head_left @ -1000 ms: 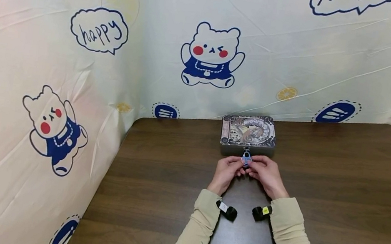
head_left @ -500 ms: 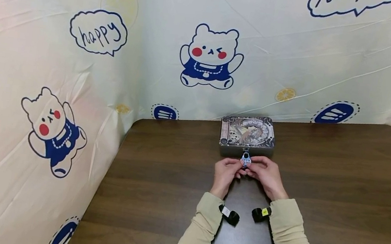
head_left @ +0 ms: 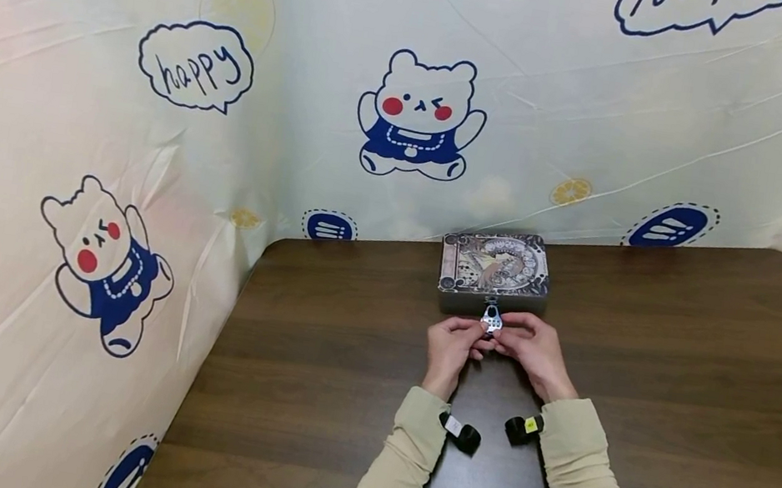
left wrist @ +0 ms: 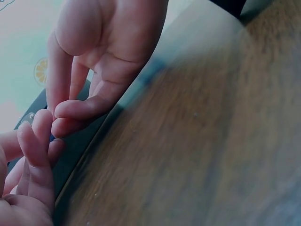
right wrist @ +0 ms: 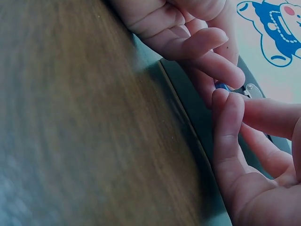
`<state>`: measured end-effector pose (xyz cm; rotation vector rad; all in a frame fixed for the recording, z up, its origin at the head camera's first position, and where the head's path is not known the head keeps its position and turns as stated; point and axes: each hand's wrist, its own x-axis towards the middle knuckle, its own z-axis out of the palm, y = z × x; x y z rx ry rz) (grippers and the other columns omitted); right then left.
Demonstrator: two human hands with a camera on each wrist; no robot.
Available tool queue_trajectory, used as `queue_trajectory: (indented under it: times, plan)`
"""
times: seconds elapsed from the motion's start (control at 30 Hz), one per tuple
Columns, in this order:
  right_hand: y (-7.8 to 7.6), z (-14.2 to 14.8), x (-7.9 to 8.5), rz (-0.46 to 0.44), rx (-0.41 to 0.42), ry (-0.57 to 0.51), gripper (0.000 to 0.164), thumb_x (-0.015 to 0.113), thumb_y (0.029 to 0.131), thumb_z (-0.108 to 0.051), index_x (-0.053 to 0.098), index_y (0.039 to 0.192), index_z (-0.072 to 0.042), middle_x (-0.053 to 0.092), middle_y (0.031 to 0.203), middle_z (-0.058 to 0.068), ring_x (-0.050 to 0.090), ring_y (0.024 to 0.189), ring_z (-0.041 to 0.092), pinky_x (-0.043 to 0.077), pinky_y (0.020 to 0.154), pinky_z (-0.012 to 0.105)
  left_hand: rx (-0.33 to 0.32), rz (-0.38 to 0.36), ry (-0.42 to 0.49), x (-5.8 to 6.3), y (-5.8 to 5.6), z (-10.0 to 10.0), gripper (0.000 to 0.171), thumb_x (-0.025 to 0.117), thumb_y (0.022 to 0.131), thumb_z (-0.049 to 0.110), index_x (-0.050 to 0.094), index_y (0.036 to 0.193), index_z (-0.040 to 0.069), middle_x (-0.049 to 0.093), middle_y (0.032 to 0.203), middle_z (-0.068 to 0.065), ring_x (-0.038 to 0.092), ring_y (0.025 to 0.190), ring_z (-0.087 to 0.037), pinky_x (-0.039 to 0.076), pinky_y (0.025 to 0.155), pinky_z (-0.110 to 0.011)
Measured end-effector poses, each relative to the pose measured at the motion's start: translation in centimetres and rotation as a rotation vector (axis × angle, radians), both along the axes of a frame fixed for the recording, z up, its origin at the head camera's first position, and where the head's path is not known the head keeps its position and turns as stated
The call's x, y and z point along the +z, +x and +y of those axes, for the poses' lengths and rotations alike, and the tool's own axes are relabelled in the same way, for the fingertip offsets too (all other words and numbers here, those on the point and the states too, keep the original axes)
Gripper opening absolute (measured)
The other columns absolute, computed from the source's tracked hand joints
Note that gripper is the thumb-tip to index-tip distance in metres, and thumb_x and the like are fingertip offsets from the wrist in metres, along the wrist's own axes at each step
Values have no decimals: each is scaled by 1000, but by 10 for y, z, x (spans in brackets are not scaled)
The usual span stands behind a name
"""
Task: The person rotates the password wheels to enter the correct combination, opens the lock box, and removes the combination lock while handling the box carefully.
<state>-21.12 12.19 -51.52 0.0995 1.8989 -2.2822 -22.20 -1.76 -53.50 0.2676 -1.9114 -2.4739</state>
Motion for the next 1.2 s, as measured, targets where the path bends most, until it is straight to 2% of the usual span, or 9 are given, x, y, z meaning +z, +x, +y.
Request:
queue_trajectory:
  times: [0.1, 0.23, 0.5, 0.77, 0.93, 1.2]
  plan:
    - [0, 0, 0, 7, 0, 0, 43, 60, 89, 4, 44, 127, 17, 70, 96, 14, 67, 74, 5, 58, 71, 20, 8, 2, -1, -1, 0, 1, 13, 72, 80, 2, 69, 89, -6, 70, 77, -26, 67, 51, -10, 47, 41, -18]
    - [1, 1, 1, -2, 0, -7, 42, 59, 90, 4, 45, 128, 16, 71, 92, 9, 67, 74, 4, 57, 70, 19, 18, 10, -4, -1, 0, 2, 14, 72, 80, 3, 69, 90, -8, 70, 78, -28, 67, 51, -10, 47, 40, -18]
    - [0, 0, 1, -11, -5, -14, 43, 58, 90, 4, 46, 129, 16, 71, 86, -1, 66, 72, 3, 56, 67, 17, 39, 45, -49, 4, 3, 3, 12, 71, 81, 0, 70, 87, -9, 70, 69, -21, 63, 47, -8, 48, 41, -19]
    - [-1, -4, -1, -5, -40, -58, 42, 57, 89, 9, 46, 128, 19, 71, 80, -4, 67, 68, 3, 57, 66, 17, 55, 83, -67, 4, 4, 4, 13, 71, 81, -1, 69, 87, -13, 68, 73, -31, 61, 46, -7, 47, 41, -18]
    - [-1, -4, -1, -15, -37, -92, 43, 56, 89, 10, 44, 129, 20, 72, 80, -3, 69, 69, 5, 57, 67, 17, 64, 89, -82, 5, 5, 4, 13, 70, 81, -2, 69, 87, -13, 68, 72, -28, 60, 45, -7, 47, 41, -18]
    - [-1, -6, -3, -29, -59, -120, 43, 56, 89, 10, 44, 129, 20, 72, 77, -5, 69, 68, 5, 56, 66, 17, 80, 113, -95, 3, 5, 5, 15, 72, 80, -2, 69, 89, -14, 66, 76, -34, 57, 46, -5, 45, 42, -16]
